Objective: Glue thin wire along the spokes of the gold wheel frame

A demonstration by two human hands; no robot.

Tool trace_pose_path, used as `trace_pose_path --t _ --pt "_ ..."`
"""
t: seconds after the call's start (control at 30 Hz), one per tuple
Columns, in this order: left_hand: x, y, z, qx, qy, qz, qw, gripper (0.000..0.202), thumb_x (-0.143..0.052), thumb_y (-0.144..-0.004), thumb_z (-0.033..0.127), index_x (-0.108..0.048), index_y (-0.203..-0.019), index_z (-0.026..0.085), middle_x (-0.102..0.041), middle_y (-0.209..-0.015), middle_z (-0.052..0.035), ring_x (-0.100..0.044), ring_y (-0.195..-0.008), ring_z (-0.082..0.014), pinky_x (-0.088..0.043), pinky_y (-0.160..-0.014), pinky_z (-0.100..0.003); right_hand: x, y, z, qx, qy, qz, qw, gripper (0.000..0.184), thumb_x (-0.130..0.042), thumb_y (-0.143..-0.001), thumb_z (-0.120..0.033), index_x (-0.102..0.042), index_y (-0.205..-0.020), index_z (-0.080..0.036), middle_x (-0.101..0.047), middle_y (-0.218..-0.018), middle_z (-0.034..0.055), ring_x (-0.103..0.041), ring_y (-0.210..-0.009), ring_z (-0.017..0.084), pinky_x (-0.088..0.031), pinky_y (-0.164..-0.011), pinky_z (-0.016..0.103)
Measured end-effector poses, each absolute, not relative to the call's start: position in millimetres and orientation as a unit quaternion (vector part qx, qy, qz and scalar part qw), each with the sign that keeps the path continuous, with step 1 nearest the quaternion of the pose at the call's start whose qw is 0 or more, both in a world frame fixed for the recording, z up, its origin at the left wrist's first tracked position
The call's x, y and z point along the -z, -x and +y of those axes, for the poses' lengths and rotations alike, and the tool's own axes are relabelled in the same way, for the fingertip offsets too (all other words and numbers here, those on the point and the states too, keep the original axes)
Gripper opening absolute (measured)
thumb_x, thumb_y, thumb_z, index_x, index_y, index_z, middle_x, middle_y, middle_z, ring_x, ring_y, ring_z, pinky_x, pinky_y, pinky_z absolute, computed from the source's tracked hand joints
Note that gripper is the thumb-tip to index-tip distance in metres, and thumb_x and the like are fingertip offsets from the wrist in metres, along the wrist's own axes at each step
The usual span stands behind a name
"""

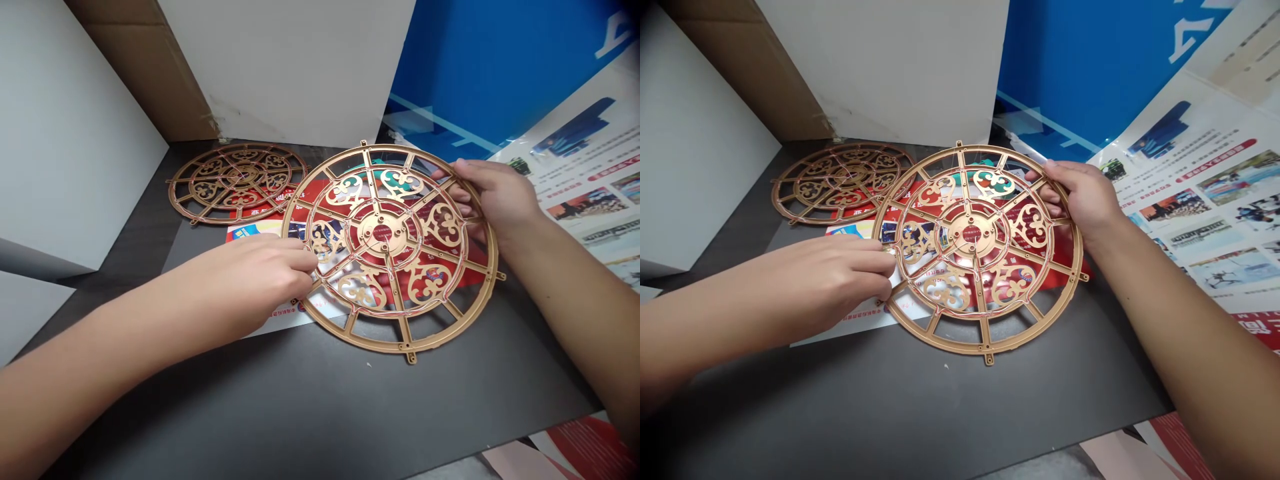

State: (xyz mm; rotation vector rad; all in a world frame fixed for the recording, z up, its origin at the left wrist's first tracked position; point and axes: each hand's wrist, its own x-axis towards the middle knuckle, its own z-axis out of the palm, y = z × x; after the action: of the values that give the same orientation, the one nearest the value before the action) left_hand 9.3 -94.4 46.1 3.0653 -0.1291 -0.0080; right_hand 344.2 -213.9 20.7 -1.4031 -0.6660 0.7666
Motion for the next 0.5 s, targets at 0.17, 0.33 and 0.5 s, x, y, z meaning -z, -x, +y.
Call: trace_pose_path --t 0.17,0.33,0.5 --pt "-43.2 -9.6 -94.1 -0.023 -0.998 -0.05 0.037 0.036 -0.061 -0.078 -0.012 -0.072 -0.079 0.022 -0.07 -0.084 0.0009 -0.061 -0.08 -0.019 -0.042 -0.073 -0.035 -23.2 -342.1 -214.1 -0.339 0.621 -0.294 0.642 0.018 -0.075 -0.095 -0.031 -0.075 -0.084 -0.017 -0.041 -0.053 -0.005 -0.033 -0.041 0.007 -0.017 -0.037 0.024" --pt "-44.0 -10.0 -95.5 -0.026 -0.998 -0.048 0.038 0.037 -0.06 -0.077 -0.013 -0.07 -0.077 0.023 -0.069 -0.083 0.0007 -0.06 -0.08 -0.0197 -0.042 -0.073 -0.035 -23.7 -343.0 -213.1 -0.341 0.627 -0.297 0.634 0.019 -0.077 -0.094 -0.034 -0.073 -0.083 -0.018 -0.041 -0.052 -0.0054 -0.033 -0.041 0.007 -0.013 -0.04 0.027" --pt "-42.2 -8.4 -95.4 -0.016 -0.997 -0.037 0.061 0.033 -0.058 -0.081 -0.011 -0.065 -0.079 0.022 -0.068 -0.085 0.0007 -0.058 -0.08 -0.0181 -0.042 -0.073 -0.033 -22.6 -343.9 -212.9 -0.341 0.631 -0.292 0.633 0.019 -0.071 -0.099 -0.032 -0.072 -0.085 -0.019 -0.04 -0.052 -0.0061 -0.033 -0.041 0.007 -0.011 -0.042 0.028"
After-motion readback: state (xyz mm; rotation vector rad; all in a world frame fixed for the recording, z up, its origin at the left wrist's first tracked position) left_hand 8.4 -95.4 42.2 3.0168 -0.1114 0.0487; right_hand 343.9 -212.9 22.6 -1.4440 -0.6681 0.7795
